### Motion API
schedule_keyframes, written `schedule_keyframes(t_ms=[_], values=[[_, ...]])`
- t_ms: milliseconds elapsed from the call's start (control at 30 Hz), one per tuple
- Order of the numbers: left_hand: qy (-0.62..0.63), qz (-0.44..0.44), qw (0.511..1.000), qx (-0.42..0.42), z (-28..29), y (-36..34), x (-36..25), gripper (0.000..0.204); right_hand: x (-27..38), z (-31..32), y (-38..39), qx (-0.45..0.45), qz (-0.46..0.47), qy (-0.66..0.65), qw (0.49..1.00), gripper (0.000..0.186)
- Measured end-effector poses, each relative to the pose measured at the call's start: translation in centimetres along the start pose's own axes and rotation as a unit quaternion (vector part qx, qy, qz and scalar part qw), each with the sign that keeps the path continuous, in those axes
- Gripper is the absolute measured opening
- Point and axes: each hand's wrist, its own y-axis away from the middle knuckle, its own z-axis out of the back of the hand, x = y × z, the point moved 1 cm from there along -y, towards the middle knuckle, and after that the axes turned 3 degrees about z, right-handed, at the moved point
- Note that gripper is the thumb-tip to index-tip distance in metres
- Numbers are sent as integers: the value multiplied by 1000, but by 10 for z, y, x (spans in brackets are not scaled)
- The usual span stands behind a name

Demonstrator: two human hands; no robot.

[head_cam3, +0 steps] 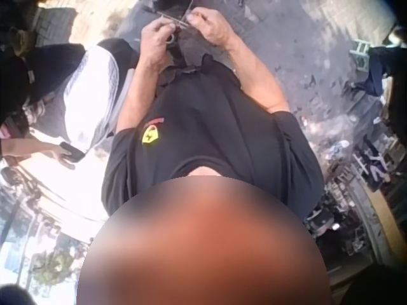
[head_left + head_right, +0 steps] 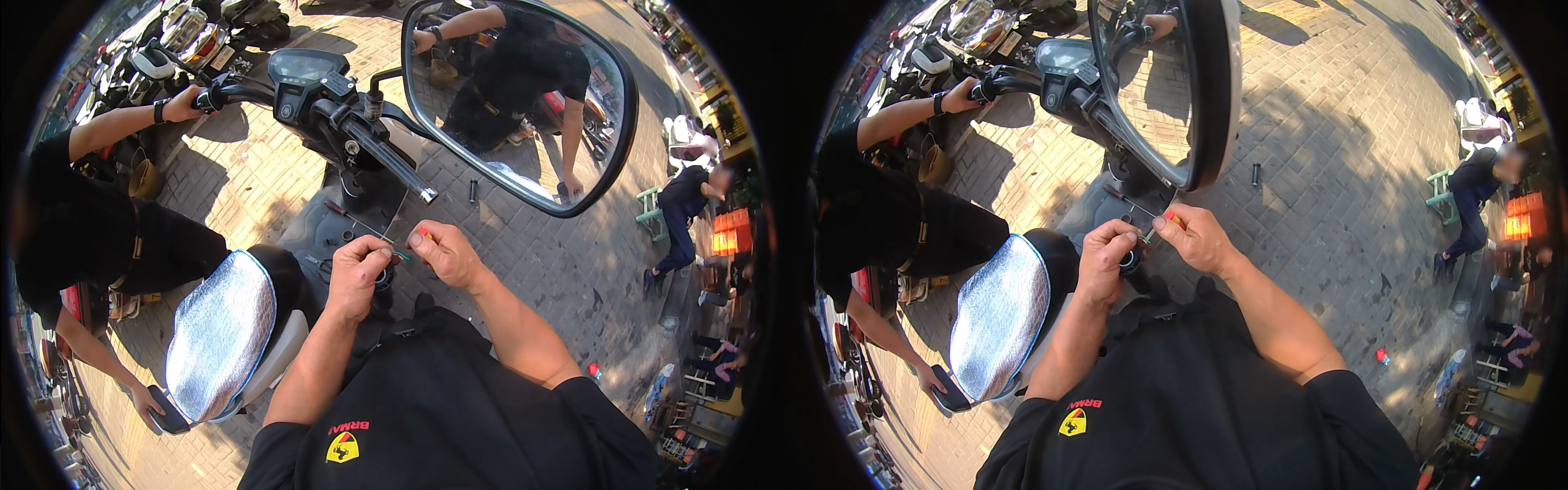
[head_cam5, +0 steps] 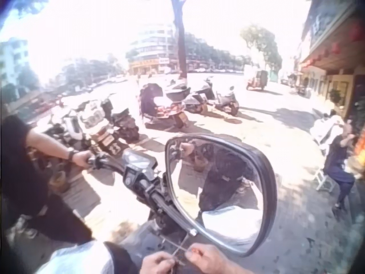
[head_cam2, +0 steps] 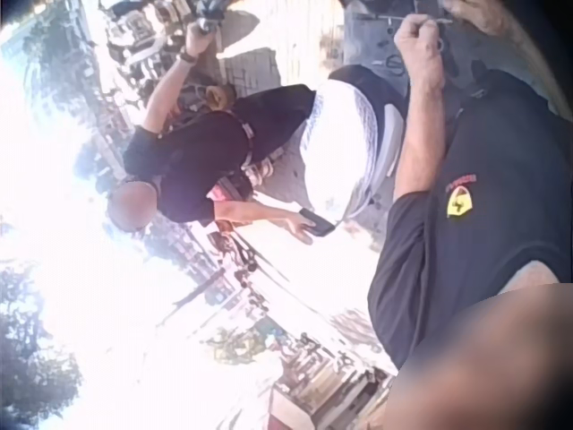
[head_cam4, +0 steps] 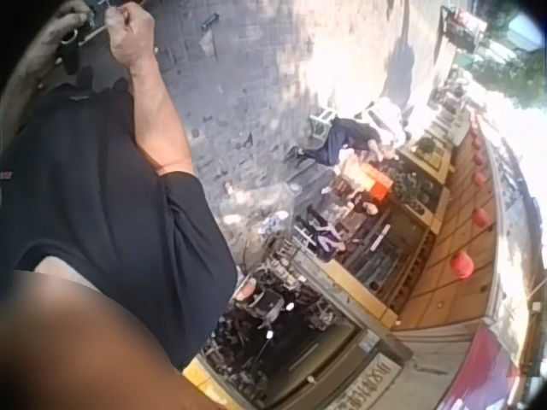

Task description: The person works on a scooter's handlebar wiring, using scissors to cut a wire and a red-handled tool to strip and connect wires near the ignition area. The person then attaches a black handlebar grip to the right handlebar.

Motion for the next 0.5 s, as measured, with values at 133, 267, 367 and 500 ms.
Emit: schedule_keyframes(t_ms=[133, 267, 367, 500], values=[[5, 31, 999, 10, 2, 1, -5, 10, -8, -5, 8, -6, 26, 31, 999, 51], [-13, 36, 999, 12, 0, 1, -7, 12, -10, -10, 10, -21, 25, 0, 999, 48], [-42, 43, 998, 14, -1, 2, -7, 12, -9, -12, 9, -28, 33, -13, 999, 44], [-64, 44, 997, 22, -2, 2, -8, 11, -8, -13, 6, -30, 38, 7, 999, 42]])
